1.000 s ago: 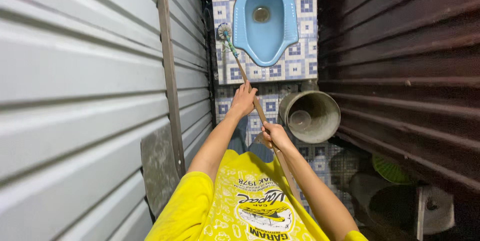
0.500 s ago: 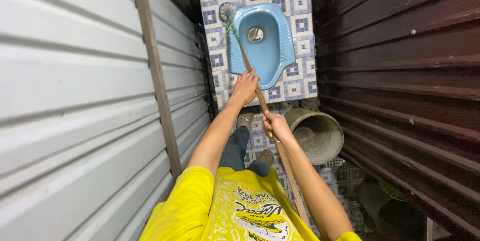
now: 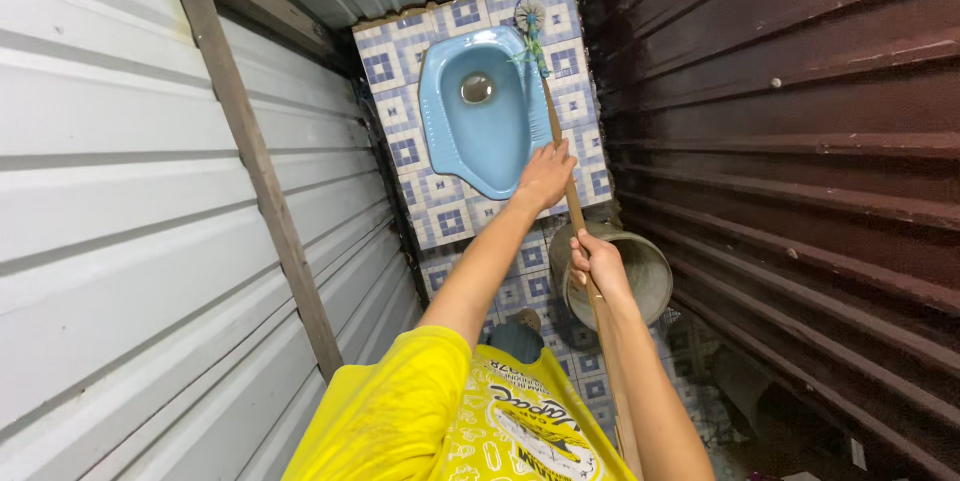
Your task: The person scrubs a blue squat toilet with a long-handled brush, repeatedly dipping the brush into a nearby bucket of water. They also pour water from a plastic cup into the toilet bowl and continue scrubbing the interior surfaces.
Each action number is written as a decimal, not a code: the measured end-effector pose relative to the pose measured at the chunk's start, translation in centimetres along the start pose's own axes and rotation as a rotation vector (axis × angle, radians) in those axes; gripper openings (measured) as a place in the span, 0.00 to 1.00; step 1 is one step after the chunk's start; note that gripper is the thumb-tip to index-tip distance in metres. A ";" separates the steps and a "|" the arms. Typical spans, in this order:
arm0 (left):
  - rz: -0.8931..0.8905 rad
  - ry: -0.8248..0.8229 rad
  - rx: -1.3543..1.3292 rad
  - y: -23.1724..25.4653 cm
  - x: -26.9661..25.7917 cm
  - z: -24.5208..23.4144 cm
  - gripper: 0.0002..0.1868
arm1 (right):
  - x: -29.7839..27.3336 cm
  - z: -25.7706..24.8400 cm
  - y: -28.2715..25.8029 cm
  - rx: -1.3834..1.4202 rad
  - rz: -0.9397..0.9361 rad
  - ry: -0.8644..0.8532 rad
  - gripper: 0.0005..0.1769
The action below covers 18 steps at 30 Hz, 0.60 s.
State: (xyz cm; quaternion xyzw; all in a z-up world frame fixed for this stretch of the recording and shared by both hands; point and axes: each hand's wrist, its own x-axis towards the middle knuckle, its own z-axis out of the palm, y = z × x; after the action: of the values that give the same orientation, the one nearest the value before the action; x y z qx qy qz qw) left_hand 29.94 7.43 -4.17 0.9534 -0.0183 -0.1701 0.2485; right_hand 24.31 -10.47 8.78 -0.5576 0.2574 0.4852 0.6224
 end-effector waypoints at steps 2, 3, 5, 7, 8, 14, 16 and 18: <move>-0.008 0.035 -0.007 -1.2 -0.8 -0.6 0.21 | 0.7 1.0 0.1 0.014 0.023 -0.032 0.18; -0.016 0.067 -0.002 -2.2 -1.4 -1.0 0.22 | 1.2 1.7 0.2 0.025 0.027 -0.066 0.18; -0.032 0.130 0.003 -4.0 -2.7 -1.5 0.23 | 2.0 3.0 0.7 0.046 0.039 -0.128 0.19; -0.091 0.100 -0.002 -5.7 -4.3 -2.0 0.22 | 2.6 4.4 1.2 -0.028 0.052 -0.117 0.19; -0.121 0.084 -0.003 -6.6 -5.3 -2.3 0.21 | 2.8 5.2 1.6 -0.063 0.059 -0.114 0.19; -0.255 0.206 -0.065 -9.5 -13.0 -2.8 0.18 | 2.9 8.8 4.5 -0.140 0.163 -0.250 0.19; -0.284 0.225 -0.071 -9.3 -15.2 -2.3 0.18 | 2.3 9.0 5.8 -0.165 0.178 -0.262 0.19; -0.308 0.238 -0.067 -8.7 -17.0 -1.6 0.19 | 1.4 8.7 7.0 -0.188 0.183 -0.281 0.19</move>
State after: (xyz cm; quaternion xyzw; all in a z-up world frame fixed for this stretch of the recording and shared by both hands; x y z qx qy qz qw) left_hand 14.03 17.85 -1.72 0.9495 0.1629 -0.0926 0.2517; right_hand 16.75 -2.44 6.63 -0.5143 0.1709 0.6349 0.5506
